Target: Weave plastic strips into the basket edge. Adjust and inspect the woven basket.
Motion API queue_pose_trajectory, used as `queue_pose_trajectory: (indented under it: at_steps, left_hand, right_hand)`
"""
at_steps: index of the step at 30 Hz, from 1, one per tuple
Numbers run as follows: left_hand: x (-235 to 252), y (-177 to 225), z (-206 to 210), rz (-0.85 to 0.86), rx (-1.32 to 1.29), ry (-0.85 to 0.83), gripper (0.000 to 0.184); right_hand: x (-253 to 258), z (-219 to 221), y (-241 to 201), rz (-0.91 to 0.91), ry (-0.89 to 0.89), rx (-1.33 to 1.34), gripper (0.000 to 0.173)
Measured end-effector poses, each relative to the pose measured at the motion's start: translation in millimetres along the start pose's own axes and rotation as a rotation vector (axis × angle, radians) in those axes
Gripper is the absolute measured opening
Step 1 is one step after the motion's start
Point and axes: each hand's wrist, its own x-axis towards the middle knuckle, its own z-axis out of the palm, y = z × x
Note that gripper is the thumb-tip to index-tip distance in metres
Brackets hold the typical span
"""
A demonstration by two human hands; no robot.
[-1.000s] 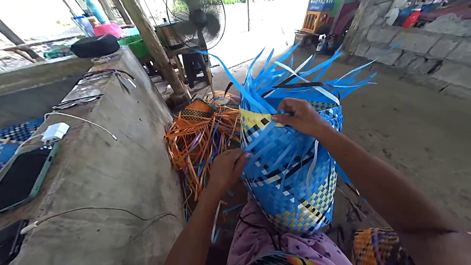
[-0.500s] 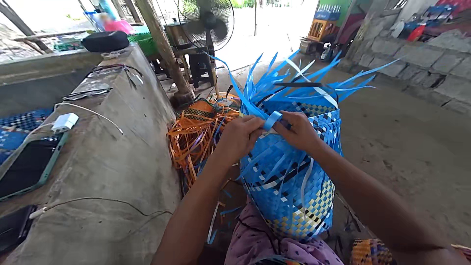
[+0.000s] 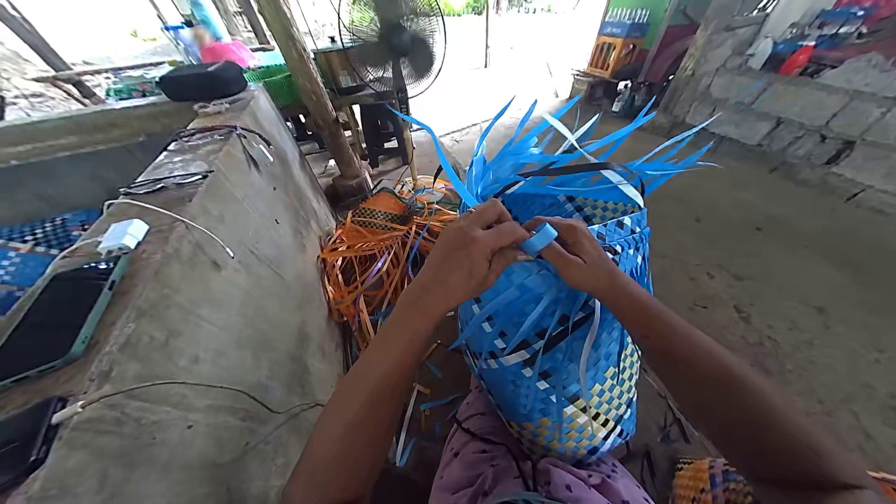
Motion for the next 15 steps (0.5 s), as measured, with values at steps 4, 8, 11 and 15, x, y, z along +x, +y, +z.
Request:
queue_pose_trajectory:
  at_steps: [4,8,11,15]
  left_hand:
    - [-1,1,2,-0.02,-0.036,0.064,0.01]
    - [-24,-5,16,-0.239,0.037,0.042,0.013]
    - [-38,2,22,-0.474,0.08,-0.079,0.039]
    - [-58,1,36,-0.436,-0.048,-0.046,0.034]
  right_hand:
    - [0,-5,4,-0.033,-0.093,0.007,0.034]
    - [3,-9,6,0.038,-0.114,-0.041,0.03]
    - [6,-4,4,0.063,-0.095,-0.07,0.027]
    - [10,2,9,0.04,-0.079,-0.108,0.03]
